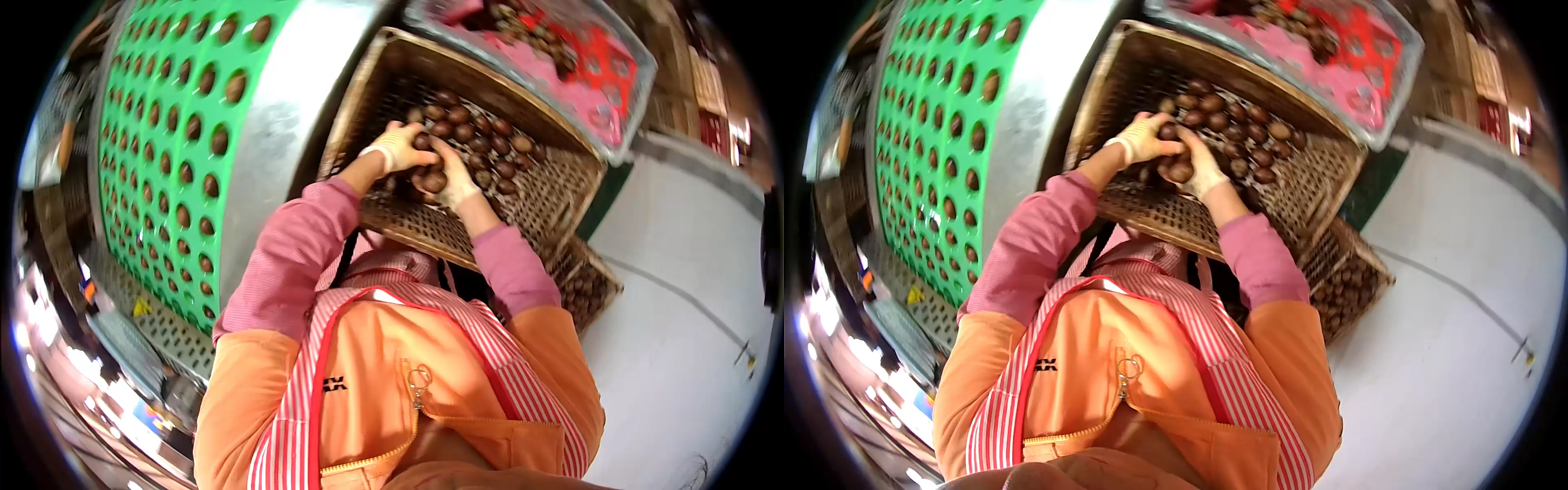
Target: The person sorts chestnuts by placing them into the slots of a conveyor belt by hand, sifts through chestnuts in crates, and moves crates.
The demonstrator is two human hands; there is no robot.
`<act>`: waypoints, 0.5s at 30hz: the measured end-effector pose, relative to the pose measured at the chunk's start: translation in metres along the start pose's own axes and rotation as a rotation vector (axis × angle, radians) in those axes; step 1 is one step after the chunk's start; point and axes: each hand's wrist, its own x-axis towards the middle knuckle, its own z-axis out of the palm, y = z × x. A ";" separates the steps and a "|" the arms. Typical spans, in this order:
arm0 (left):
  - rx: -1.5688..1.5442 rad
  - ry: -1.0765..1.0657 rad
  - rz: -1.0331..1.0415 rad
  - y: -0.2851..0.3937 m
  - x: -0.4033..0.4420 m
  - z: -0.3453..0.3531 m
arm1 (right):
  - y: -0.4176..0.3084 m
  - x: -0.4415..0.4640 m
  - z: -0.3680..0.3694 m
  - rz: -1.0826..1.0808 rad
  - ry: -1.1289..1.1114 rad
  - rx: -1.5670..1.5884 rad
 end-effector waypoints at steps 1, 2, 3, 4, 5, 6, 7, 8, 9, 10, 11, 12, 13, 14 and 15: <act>0.020 0.020 0.023 -0.002 -0.003 0.000 | 0.002 -0.010 0.009 -0.028 0.019 -0.031; 0.038 0.053 0.041 0.002 -0.009 -0.002 | 0.004 -0.015 0.014 -0.046 0.034 -0.033; 0.057 0.086 0.050 0.007 -0.016 -0.004 | 0.006 -0.018 0.017 -0.057 0.046 -0.037; 0.022 0.073 0.067 0.019 -0.027 -0.013 | 0.003 -0.020 0.013 -0.059 -0.034 -0.066; -0.015 0.058 0.089 0.032 -0.041 -0.024 | 0.003 -0.022 0.012 -0.060 -0.110 -0.091; -0.035 0.072 0.116 0.039 -0.050 -0.028 | 0.003 -0.037 0.029 -0.068 -0.071 -0.113; -0.051 0.082 0.153 0.046 -0.057 -0.032 | 0.001 -0.052 0.044 -0.086 -0.029 -0.132; -0.061 0.117 0.170 0.054 -0.070 -0.040 | -0.001 -0.059 0.048 -0.117 -0.053 -0.157; -0.068 0.148 0.193 0.063 -0.084 -0.049 | -0.005 -0.065 0.051 -0.155 -0.075 -0.177; -0.078 0.186 0.204 0.071 -0.097 -0.060 | -0.007 -0.072 0.059 -0.182 -0.038 -0.208; -0.087 0.225 0.223 0.074 -0.111 -0.069 | -0.008 -0.078 0.070 -0.219 -0.001 -0.240; -0.112 0.298 0.269 0.073 -0.120 -0.074 | -0.011 -0.083 0.082 -0.225 -0.030 -0.311; -0.133 0.337 0.264 0.075 -0.138 -0.086 | -0.010 -0.087 0.097 -0.281 -0.095 -0.384; -0.131 0.375 0.263 0.075 -0.160 -0.101 | -0.006 -0.092 0.114 -0.303 -0.140 -0.434; -0.129 0.412 0.260 0.071 -0.180 -0.112 | 0.000 -0.097 0.132 -0.324 -0.183 -0.484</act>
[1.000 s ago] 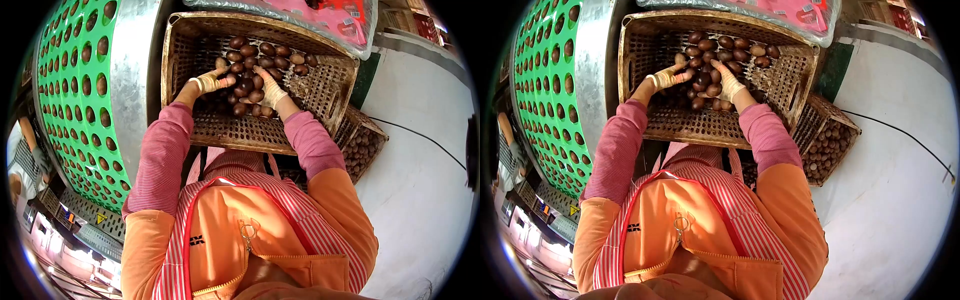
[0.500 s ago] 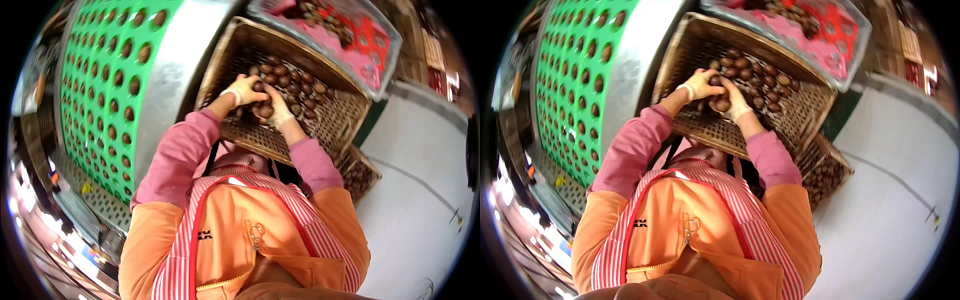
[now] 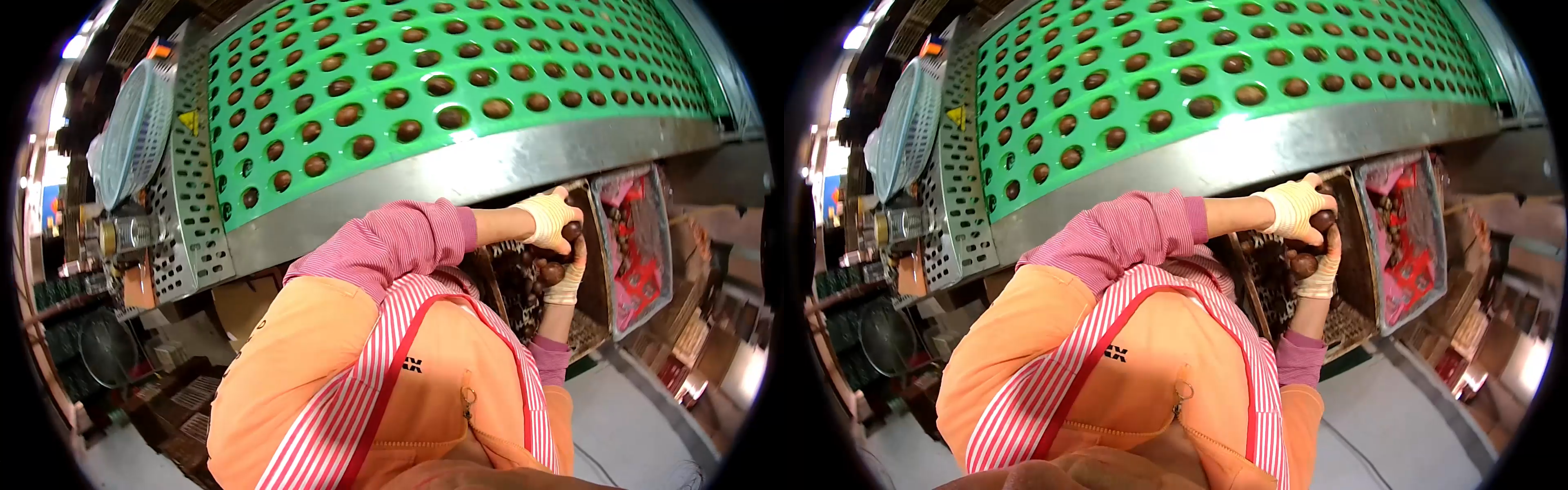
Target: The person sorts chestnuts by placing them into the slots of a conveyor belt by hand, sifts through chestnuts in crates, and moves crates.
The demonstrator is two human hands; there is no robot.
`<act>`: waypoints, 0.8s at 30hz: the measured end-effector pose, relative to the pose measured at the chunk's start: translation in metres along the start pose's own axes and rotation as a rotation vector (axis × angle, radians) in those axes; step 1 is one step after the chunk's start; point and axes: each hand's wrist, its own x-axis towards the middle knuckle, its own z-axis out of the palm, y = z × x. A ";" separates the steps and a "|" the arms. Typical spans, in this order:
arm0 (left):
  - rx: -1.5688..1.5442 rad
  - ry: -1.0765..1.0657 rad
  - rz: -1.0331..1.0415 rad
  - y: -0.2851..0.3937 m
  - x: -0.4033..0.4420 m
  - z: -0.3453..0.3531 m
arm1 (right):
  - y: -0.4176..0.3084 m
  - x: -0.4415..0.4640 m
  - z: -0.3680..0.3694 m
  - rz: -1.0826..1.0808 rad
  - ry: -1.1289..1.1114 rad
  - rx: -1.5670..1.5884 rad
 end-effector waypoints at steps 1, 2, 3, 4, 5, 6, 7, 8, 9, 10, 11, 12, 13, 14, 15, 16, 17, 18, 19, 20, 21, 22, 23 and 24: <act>-0.029 0.051 -0.002 -0.005 -0.011 -0.013 | -0.002 0.001 0.021 -0.026 -0.023 -0.047; -0.032 0.105 -0.008 -0.008 -0.026 -0.027 | 0.000 0.007 0.036 -0.019 -0.088 -0.072; -0.021 0.171 -0.021 -0.016 -0.042 -0.040 | 0.005 0.016 0.049 -0.006 -0.154 -0.102; -0.012 0.240 -0.040 -0.027 -0.058 -0.052 | 0.008 0.022 0.070 0.016 -0.221 -0.135; -0.005 0.327 -0.054 -0.042 -0.074 -0.060 | 0.016 0.026 0.097 0.033 -0.227 -0.184; 0.003 0.416 -0.071 -0.057 -0.091 -0.068 | 0.026 0.030 0.121 0.041 -0.230 -0.226; -0.062 0.426 -0.155 -0.065 -0.119 -0.084 | 0.038 0.035 0.143 0.086 -0.309 -0.268; -0.113 0.473 -0.196 -0.082 -0.140 -0.092 | 0.052 0.044 0.166 0.140 -0.396 -0.314; -0.101 0.567 -0.211 -0.102 -0.157 -0.096 | 0.064 0.053 0.187 0.212 -0.473 -0.352; -0.083 0.665 -0.241 -0.122 -0.175 -0.099 | 0.079 0.066 0.208 0.258 -0.578 -0.432; -0.163 0.692 -0.312 -0.133 -0.198 -0.105 | 0.096 0.062 0.238 0.285 -0.612 -0.493; -0.234 0.758 -0.347 -0.142 -0.225 -0.109 | 0.113 0.057 0.264 0.308 -0.637 -0.556; -0.250 0.852 -0.383 -0.157 -0.248 -0.110 | 0.133 0.061 0.284 0.354 -0.706 -0.596; -0.258 0.924 -0.402 -0.173 -0.263 -0.110 | 0.151 0.051 0.309 0.358 -0.654 -0.619; -0.239 1.016 -0.400 -0.191 -0.279 -0.107 | 0.170 0.058 0.327 0.441 -0.720 -0.652; -0.194 1.169 -0.411 -0.203 -0.293 -0.101 | 0.185 0.070 0.339 0.502 -0.778 -0.679; -0.243 1.178 -0.397 -0.213 -0.313 -0.103 | 0.201 0.074 0.350 0.572 -0.774 -0.682; -0.353 1.176 -0.443 -0.215 -0.336 -0.107 | 0.217 0.075 0.361 0.628 -0.763 -0.684; -0.288 1.338 -0.422 -0.239 -0.341 -0.097 | 0.232 0.075 0.374 0.655 -0.809 -0.724; -0.276 1.402 -0.490 -0.253 -0.351 -0.092 | 0.244 0.073 0.387 0.683 -0.855 -0.761; -0.294 1.416 -0.523 -0.263 -0.361 -0.091 | 0.251 0.070 0.400 0.699 -0.865 -0.804; -0.322 1.471 -0.541 -0.271 -0.370 -0.090 | 0.257 0.066 0.412 0.725 -0.878 -0.848; -0.329 1.492 -0.575 -0.273 -0.379 -0.091 | 0.261 0.053 0.427 0.680 -0.935 -0.873; -0.420 1.590 -0.557 -0.290 -0.382 -0.088 | 0.265 0.046 0.442 0.649 -0.986 -0.898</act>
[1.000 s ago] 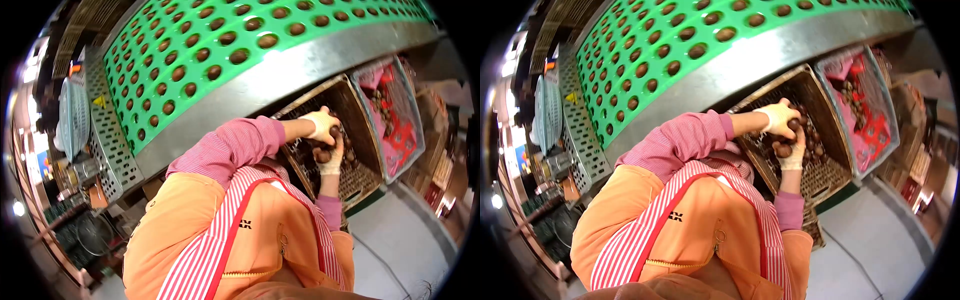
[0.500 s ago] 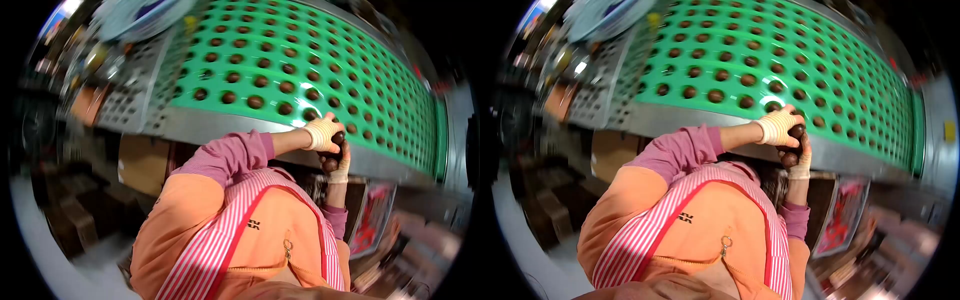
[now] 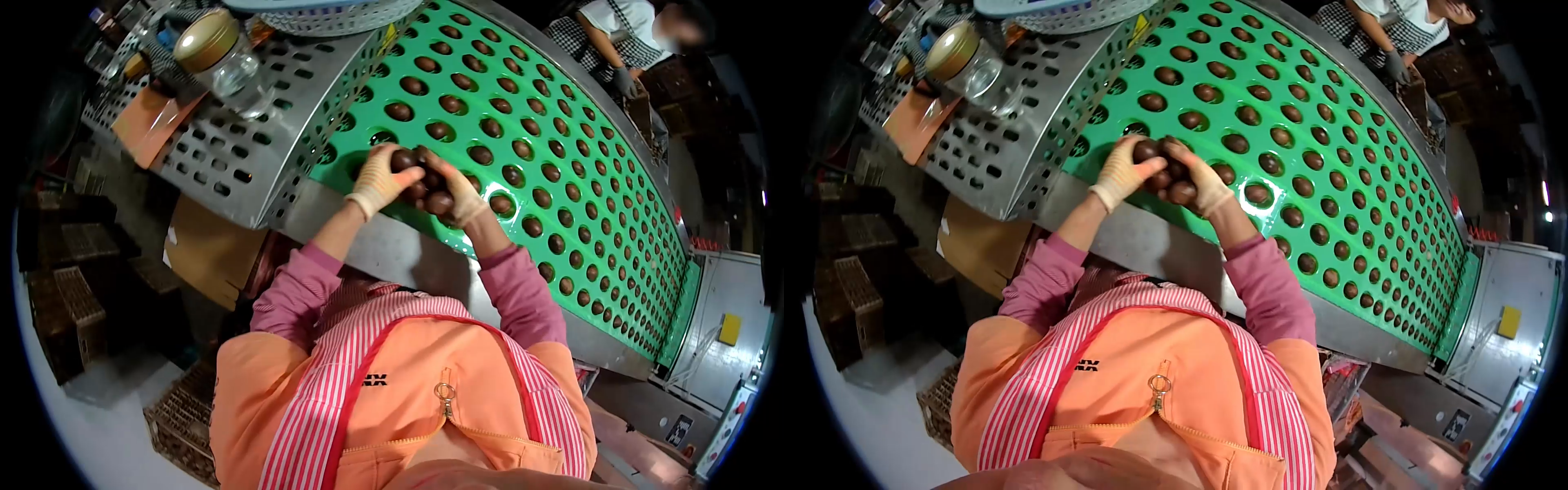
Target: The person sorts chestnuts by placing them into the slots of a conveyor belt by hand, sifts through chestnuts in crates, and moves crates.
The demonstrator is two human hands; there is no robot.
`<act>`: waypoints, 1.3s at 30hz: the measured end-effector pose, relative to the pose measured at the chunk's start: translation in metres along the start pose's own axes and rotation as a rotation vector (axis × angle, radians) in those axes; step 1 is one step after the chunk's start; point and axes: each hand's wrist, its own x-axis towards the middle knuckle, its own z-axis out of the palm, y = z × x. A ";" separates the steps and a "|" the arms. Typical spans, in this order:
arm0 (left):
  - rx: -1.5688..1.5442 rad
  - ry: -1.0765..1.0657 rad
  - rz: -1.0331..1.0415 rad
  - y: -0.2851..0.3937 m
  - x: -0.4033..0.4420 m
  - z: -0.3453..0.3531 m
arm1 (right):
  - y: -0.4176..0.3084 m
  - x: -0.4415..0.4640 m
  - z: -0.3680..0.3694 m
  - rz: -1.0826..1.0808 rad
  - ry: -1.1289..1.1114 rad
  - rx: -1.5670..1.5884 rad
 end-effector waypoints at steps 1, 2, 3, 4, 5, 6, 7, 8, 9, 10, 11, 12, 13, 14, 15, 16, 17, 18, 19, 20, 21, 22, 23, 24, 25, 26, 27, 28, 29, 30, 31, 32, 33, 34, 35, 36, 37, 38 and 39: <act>-0.079 -0.016 -0.008 -0.008 0.011 -0.008 | -0.003 0.019 -0.001 0.070 -0.015 0.037; -0.156 -0.029 -0.023 -0.015 0.023 -0.014 | -0.009 0.036 0.000 0.103 -0.022 0.076; -0.087 0.093 0.007 -0.017 0.030 -0.016 | -0.010 0.054 0.002 0.064 -0.039 0.146; -0.016 0.224 0.027 -0.020 0.036 -0.019 | -0.008 0.073 0.001 0.036 -0.061 0.213; 0.014 0.291 0.044 -0.032 0.047 -0.022 | -0.011 0.090 -0.007 0.082 -0.086 0.221; 0.075 0.372 0.076 -0.037 0.053 -0.025 | -0.021 0.095 -0.010 0.102 -0.204 0.109; -0.060 0.254 -0.040 -0.018 0.051 -0.033 | -0.024 0.099 -0.010 0.020 -0.198 0.093; -0.194 0.161 -0.158 0.000 0.048 -0.043 | -0.024 0.107 -0.007 -0.048 -0.214 0.077; -0.052 0.214 -0.080 -0.003 0.046 -0.039 | -0.023 0.118 -0.015 -0.051 -0.209 0.063; 0.100 0.254 -0.017 -0.010 0.046 -0.032 | -0.021 0.131 -0.027 -0.050 -0.203 0.052; 0.088 0.349 0.029 -0.028 0.045 -0.017 | -0.021 0.140 -0.045 0.009 -0.215 0.159; 0.080 0.428 0.095 -0.045 0.048 -0.004 | -0.018 0.147 -0.055 0.054 -0.208 0.266; 0.047 0.477 0.108 -0.049 0.047 0.001 | -0.018 0.135 -0.021 0.001 -0.068 0.234; 0.009 0.508 0.139 -0.049 0.047 0.006 | -0.026 0.123 0.008 -0.076 0.084 0.204; 0.017 0.479 0.135 -0.047 0.046 0.005 | -0.025 0.138 -0.031 -0.030 -0.186 0.065; 0.074 0.482 0.125 -0.044 0.044 0.002 | -0.024 0.134 -0.022 -0.109 -0.163 0.000; 0.144 0.453 0.096 -0.042 0.042 0.001 | -0.023 0.133 -0.022 -0.104 -0.162 -0.010; 0.208 0.413 0.083 -0.037 0.041 -0.003 | -0.024 0.132 -0.027 -0.114 -0.149 -0.019; 0.304 0.329 0.055 -0.031 0.037 -0.007 | -0.022 0.134 -0.037 -0.087 -0.153 0.017; 0.407 0.250 0.036 -0.027 0.033 -0.012 | -0.019 0.135 -0.048 -0.063 -0.162 0.055; 0.489 0.180 0.006 -0.020 0.027 -0.020 | -0.018 0.132 -0.054 -0.051 -0.113 0.087; 0.582 0.113 -0.024 -0.016 0.021 -0.027 | -0.018 0.129 -0.057 -0.034 -0.073 0.127; 0.589 0.077 -0.031 -0.019 0.016 -0.032 | -0.015 0.122 -0.054 -0.053 -0.018 0.209; 0.601 0.044 -0.047 -0.023 0.013 -0.038 | -0.011 0.118 -0.049 -0.063 0.029 0.294; 0.566 0.020 -0.037 -0.026 0.013 -0.043 | -0.006 0.118 -0.051 -0.077 0.045 0.369; 0.531 -0.002 -0.031 -0.029 0.015 -0.049 | -0.003 0.116 -0.053 -0.079 0.075 0.438; 0.509 -0.032 -0.005 -0.036 0.018 -0.058 | 0.001 0.111 -0.048 -0.083 0.104 0.500; 0.480 -0.060 -0.019 -0.042 0.024 -0.063 | 0.004 0.107 -0.045 -0.082 0.132 0.565; 0.407 -0.092 -0.039 -0.045 0.030 -0.070 | 0.003 0.102 -0.041 -0.067 0.168 0.625; 0.335 -0.127 -0.057 -0.048 0.037 -0.080 | 0.004 0.102 -0.039 -0.088 0.184 0.694; 0.274 -0.109 -0.031 -0.049 0.045 -0.089 | 0.006 0.103 -0.036 -0.110 0.201 0.764; 0.177 -0.087 -0.018 -0.049 0.052 -0.099 | 0.008 0.104 -0.031 -0.129 0.220 0.836; 0.054 -0.096 0.061 -0.052 0.063 -0.109 | 0.001 0.100 -0.012 -0.142 0.293 0.888; -0.070 -0.106 0.137 -0.052 0.073 -0.120 | -0.004 0.099 0.002 -0.151 0.232 0.857; -0.089 -0.184 0.147 -0.051 0.085 -0.129 | -0.008 0.099 0.011 -0.153 0.178 0.824; -0.189 -0.337 0.024 -0.052 0.098 -0.135 | -0.008 0.100 0.019 -0.153 0.124 0.789; 0.024 -0.402 0.077 -0.056 0.111 -0.138 | -0.009 0.108 0.019 -0.191 0.017 0.721; 0.235 -0.470 0.132 -0.062 0.119 -0.140 | -0.009 0.118 0.017 -0.204 0.094 0.565; 0.304 -0.488 0.177 -0.066 0.128 -0.146 | -0.009 0.134 0.015 -0.309 0.169 0.354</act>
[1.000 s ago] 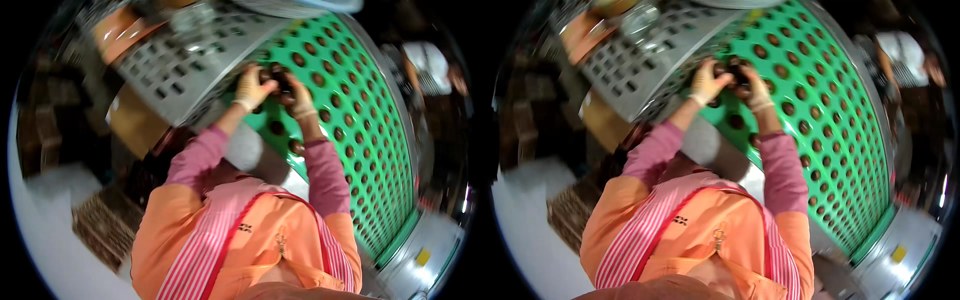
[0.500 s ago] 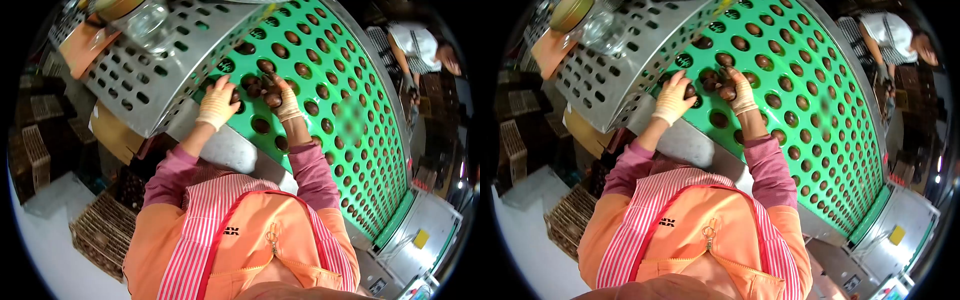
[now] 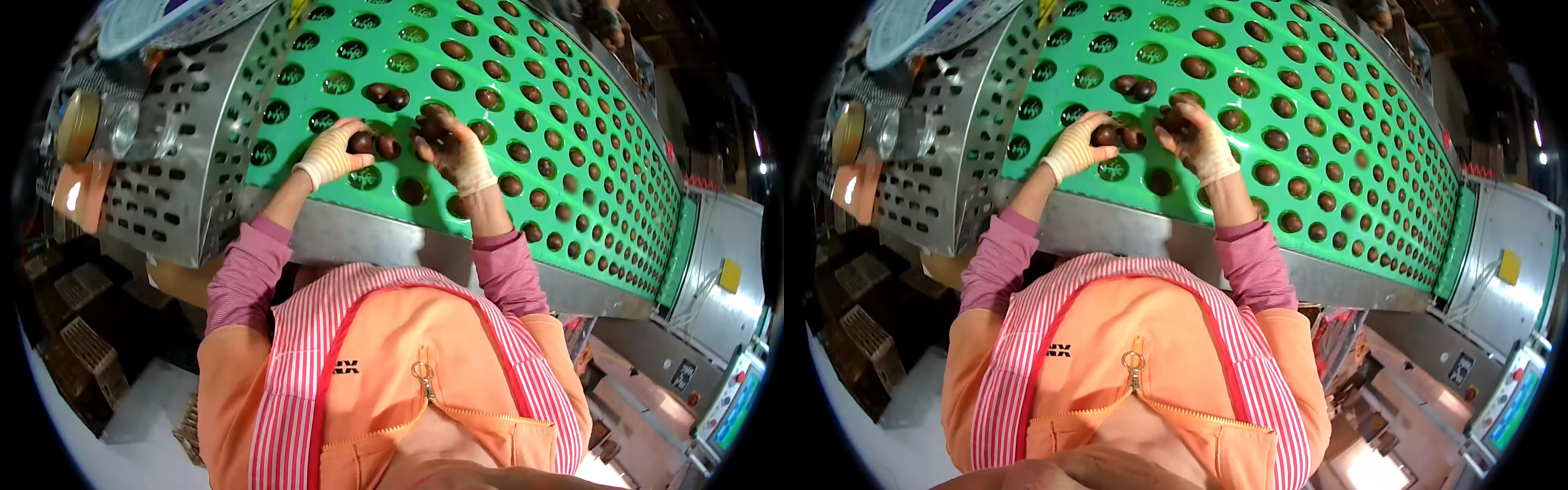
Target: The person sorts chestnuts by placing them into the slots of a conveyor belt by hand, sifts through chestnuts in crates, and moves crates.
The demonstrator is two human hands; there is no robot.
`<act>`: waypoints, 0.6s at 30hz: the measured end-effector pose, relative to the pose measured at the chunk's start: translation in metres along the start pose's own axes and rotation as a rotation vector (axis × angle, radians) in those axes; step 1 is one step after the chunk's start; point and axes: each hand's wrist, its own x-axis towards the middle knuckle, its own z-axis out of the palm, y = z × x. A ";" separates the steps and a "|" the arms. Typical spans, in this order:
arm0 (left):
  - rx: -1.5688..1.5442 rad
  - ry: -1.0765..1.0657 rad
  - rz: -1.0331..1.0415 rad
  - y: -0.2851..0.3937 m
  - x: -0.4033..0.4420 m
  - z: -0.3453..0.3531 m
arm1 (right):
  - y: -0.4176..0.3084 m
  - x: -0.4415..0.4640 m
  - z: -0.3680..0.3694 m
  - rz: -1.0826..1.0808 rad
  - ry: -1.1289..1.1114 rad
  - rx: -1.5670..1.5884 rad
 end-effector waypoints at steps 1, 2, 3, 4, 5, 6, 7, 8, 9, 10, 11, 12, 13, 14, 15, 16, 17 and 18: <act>-0.022 0.006 -0.028 -0.003 0.006 -0.009 | -0.002 0.013 0.015 -0.139 0.011 -0.215; -0.044 0.015 -0.055 -0.006 0.009 -0.014 | -0.013 0.025 0.028 -0.129 0.117 -0.267; -0.064 0.024 -0.081 -0.009 0.014 -0.020 | -0.007 0.050 0.024 -0.296 0.174 -0.356; -0.002 0.074 -0.101 -0.013 0.021 -0.024 | -0.009 0.076 0.020 -0.366 0.241 -0.630; 0.167 0.104 -0.105 -0.018 0.029 -0.027 | -0.009 0.095 0.017 -0.422 0.312 -0.909; 0.316 0.014 -0.099 -0.021 0.037 -0.035 | -0.015 0.099 0.031 -0.373 0.445 -1.299; 0.467 -0.075 -0.091 -0.022 0.046 -0.045 | -0.001 0.119 0.013 -0.537 0.468 -1.496; 0.572 -0.271 -0.133 -0.024 0.056 -0.050 | 0.003 0.121 0.005 -0.505 0.464 -1.628; 0.565 -0.331 -0.037 -0.043 0.059 -0.048 | 0.003 0.109 0.019 -0.464 0.456 -1.764; 0.542 -0.324 0.002 -0.049 0.060 -0.048 | 0.010 0.099 0.028 -0.311 0.466 -1.803; 0.521 -0.319 0.042 -0.055 0.063 -0.048 | 0.018 0.098 0.023 -0.145 0.455 -1.918; 0.378 -0.255 0.052 -0.065 0.073 -0.047 | 0.030 0.096 0.012 -0.236 0.472 -1.973; 0.233 -0.190 0.065 -0.077 0.092 -0.042 | 0.038 0.093 0.001 -0.331 0.495 -2.030; 0.086 -0.127 0.077 -0.087 0.107 -0.036 | 0.042 0.093 -0.008 -0.394 0.559 -1.923; -0.137 -0.127 -0.028 -0.078 0.117 -0.033 | 0.044 0.091 -0.015 -0.456 0.620 -1.817; -0.361 -0.104 -0.131 -0.070 0.127 -0.029 | 0.047 0.087 -0.014 -0.516 0.677 -1.710; -0.353 0.016 0.011 -0.079 0.140 -0.015 | 0.049 0.079 -0.012 -0.565 0.756 -1.560; -0.017 -0.002 0.197 -0.101 0.154 0.008 | 0.053 0.070 -0.011 -0.594 0.823 -1.511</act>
